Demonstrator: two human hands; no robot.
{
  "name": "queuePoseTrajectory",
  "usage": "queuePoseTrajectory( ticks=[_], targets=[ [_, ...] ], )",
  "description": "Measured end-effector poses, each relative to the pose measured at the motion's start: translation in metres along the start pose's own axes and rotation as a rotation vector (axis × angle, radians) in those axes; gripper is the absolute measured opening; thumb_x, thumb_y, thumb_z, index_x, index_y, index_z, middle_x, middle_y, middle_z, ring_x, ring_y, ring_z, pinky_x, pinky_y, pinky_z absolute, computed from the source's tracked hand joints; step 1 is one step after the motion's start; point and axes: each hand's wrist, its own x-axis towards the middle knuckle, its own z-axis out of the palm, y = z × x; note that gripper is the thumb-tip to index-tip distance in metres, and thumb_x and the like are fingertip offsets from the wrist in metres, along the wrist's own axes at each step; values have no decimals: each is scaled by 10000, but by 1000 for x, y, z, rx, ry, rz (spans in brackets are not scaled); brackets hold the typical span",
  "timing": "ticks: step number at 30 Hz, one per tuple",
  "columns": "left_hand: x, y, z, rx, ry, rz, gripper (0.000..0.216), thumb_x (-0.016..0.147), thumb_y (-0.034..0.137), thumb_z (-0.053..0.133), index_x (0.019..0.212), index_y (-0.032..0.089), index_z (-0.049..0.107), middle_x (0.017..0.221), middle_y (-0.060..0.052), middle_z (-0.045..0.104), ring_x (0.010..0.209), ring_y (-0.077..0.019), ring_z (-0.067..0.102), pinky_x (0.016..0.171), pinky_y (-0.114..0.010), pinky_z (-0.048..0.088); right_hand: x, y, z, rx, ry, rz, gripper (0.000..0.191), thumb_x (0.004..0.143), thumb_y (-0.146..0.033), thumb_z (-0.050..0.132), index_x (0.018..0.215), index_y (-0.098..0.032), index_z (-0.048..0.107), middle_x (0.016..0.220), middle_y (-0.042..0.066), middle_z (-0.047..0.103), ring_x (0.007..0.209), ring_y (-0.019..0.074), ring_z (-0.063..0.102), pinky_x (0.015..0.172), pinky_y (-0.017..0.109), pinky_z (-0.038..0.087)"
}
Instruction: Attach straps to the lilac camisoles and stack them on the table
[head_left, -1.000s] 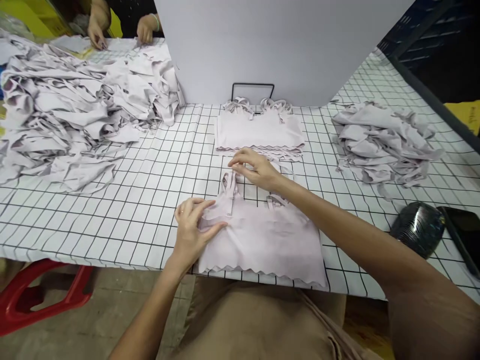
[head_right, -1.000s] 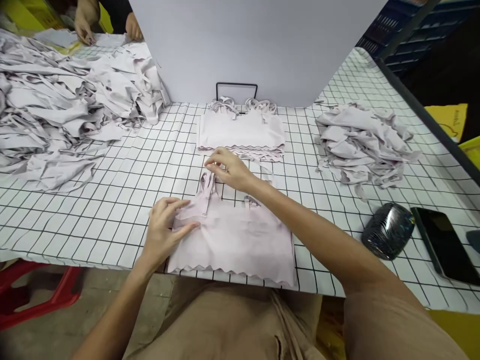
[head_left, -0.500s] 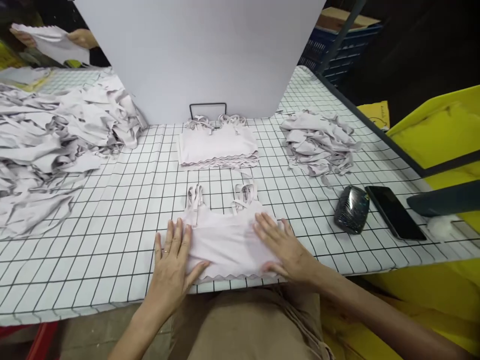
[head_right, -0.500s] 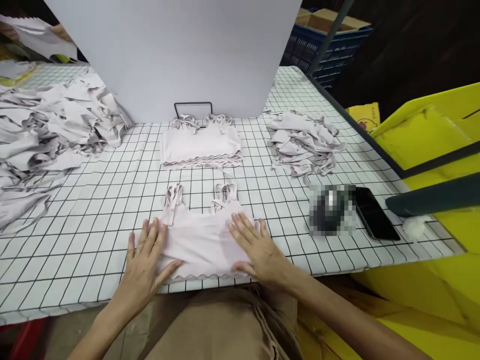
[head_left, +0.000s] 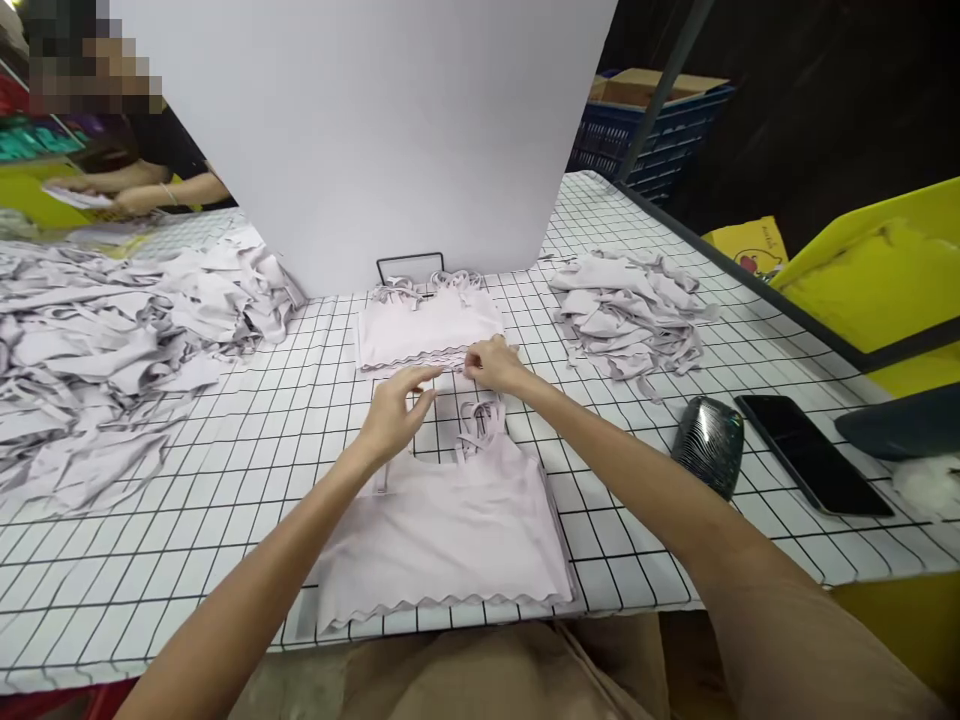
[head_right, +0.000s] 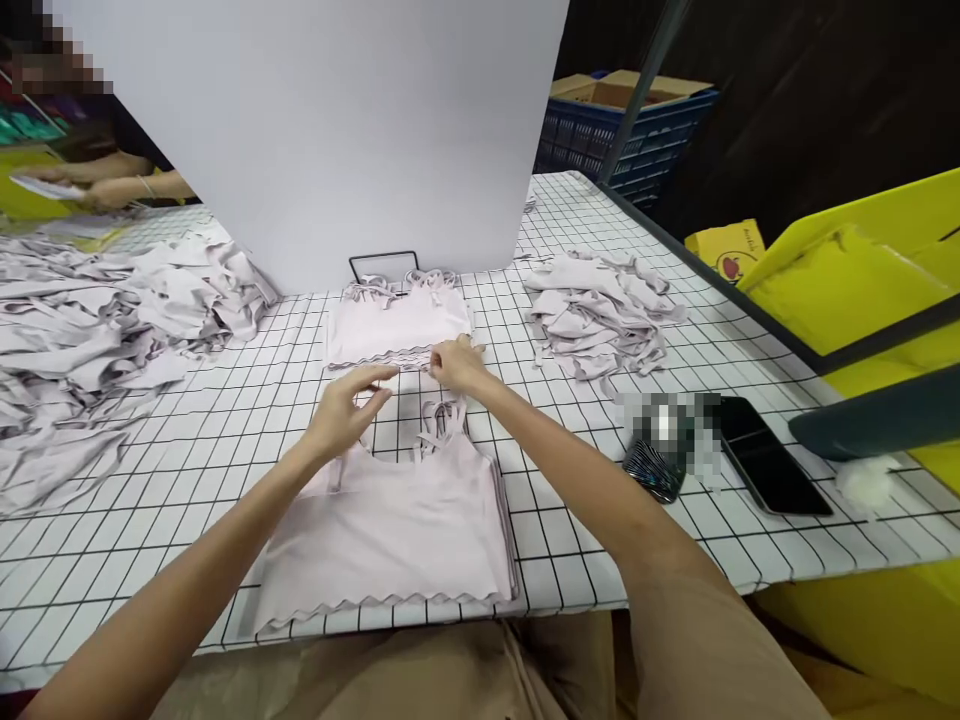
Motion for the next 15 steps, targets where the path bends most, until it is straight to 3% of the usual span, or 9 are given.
queuePoseTrajectory(
  ticks=[2,4,7,10,13,15],
  targets=[
    [28,-11,17,130,-106,21,439,897,108,526,1308,224,630,1336,-69,666,1217,-244,598,1032,-435,502,-4,2,0,7,7,-17,82,888,-216,611,812,-199,637,944,71,707,1116,299,514,1032,661,318],
    [52,-18,33,221,-174,-3,490,838,41,531,1280,219,646,1270,-71,696,1168,-260,607,1036,-464,477,-7,3,0,2,22,-25,83,864,-235,651,797,-198,620,961,82,704,1134,322,499,1047,712,254],
    [73,-25,46,245,-176,-54,267,807,55,587,991,175,738,1061,-107,735,1086,-305,622,1005,-497,461,-10,5,0,24,28,-43,169,824,-183,676,695,-184,567,991,97,693,1163,341,483,1054,727,223],
    [74,-28,42,218,-166,-100,73,817,153,666,755,170,699,911,-104,731,1017,-299,640,964,-463,475,-14,11,-4,127,23,-84,170,854,-153,607,699,-181,545,917,75,694,1065,274,553,1036,596,357],
    [60,-25,27,91,-192,-155,143,889,286,642,805,174,670,798,-62,729,819,-215,680,808,-360,531,-23,17,-15,268,14,-144,104,860,-173,592,763,-180,554,856,51,701,915,188,616,918,386,481],
    [46,-16,17,-208,-235,-262,229,898,386,650,861,160,656,751,-55,726,728,-178,689,729,-314,545,-32,20,-24,403,-10,-190,64,865,-213,597,820,-176,572,831,44,711,853,158,644,836,313,509]
  ],
)
